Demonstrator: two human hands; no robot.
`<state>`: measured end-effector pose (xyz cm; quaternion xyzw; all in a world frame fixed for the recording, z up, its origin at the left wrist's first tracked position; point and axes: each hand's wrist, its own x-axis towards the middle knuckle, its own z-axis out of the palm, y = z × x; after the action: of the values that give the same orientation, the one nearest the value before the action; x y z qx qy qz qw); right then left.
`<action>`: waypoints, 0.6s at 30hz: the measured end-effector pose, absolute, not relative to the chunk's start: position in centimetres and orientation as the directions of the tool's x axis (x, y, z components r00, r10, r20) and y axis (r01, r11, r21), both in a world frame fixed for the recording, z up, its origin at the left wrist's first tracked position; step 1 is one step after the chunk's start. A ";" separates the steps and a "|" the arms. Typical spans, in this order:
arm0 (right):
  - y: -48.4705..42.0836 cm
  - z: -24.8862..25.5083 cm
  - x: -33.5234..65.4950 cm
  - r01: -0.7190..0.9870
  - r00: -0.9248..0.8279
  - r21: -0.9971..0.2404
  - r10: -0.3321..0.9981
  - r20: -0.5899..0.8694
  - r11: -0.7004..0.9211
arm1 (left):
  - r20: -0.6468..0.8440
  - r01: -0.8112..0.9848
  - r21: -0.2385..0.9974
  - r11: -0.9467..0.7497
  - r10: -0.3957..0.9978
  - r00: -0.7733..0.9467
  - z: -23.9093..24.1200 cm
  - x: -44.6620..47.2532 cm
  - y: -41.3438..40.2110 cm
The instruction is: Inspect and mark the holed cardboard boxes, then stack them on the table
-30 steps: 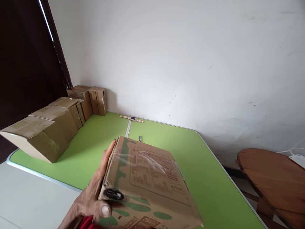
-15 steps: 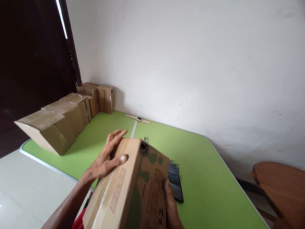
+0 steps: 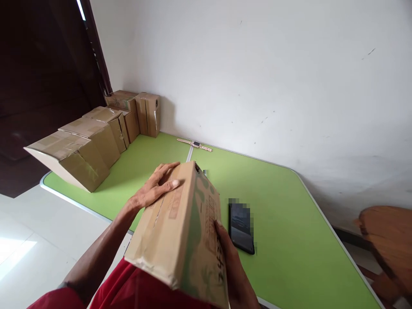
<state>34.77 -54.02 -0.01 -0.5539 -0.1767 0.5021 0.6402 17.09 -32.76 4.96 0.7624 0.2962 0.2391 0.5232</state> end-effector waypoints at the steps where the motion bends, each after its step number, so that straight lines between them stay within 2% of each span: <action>1: -54.2 0.4 34.2 -0.448 0.447 -0.881 0.816 -0.367 -0.151 | 0.094 0.132 0.952 -0.275 0.676 0.731 4.2 16.7 -33.0; 3: -55.1 0.8 32.9 -0.346 0.530 -0.922 0.775 -0.343 -0.171 | 0.158 -0.022 0.976 -0.218 0.628 0.762 2.6 16.3 -33.6; 5: -56.4 0.4 31.8 -0.087 0.636 -0.987 0.755 -0.159 -0.135 | 0.177 -0.123 0.984 -0.131 0.594 0.784 1.2 16.1 -34.1; 7: -58.0 -0.1 31.1 0.123 0.674 -0.985 0.739 -0.005 -0.119 | 0.168 -0.153 0.985 -0.074 0.563 0.809 0.4 16.3 -34.5; 10: -59.3 0.1 31.7 0.240 0.676 -0.961 0.734 0.066 -0.134 | 0.153 -0.156 0.987 -0.038 0.520 0.840 0.7 16.6 -34.8; 13: -58.3 2.2 34.1 0.366 0.732 -0.898 0.671 0.117 -0.243 | 0.129 -0.114 0.992 -0.061 0.484 0.866 2.5 17.1 -35.1; 15: -56.5 4.5 35.8 0.501 0.730 -0.822 0.643 0.231 -0.273 | 0.115 -0.072 0.991 -0.111 0.464 0.878 3.8 17.6 -35.4; 18: -53.3 7.5 36.9 0.669 0.576 -0.719 0.742 0.343 -0.187 | 0.137 -0.075 0.985 -0.156 0.441 0.887 5.0 18.5 -36.1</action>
<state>36.93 -53.31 7.46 -0.7693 -0.4587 0.0414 0.4428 18.47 -36.07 4.97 0.7330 0.1248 0.2021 0.6373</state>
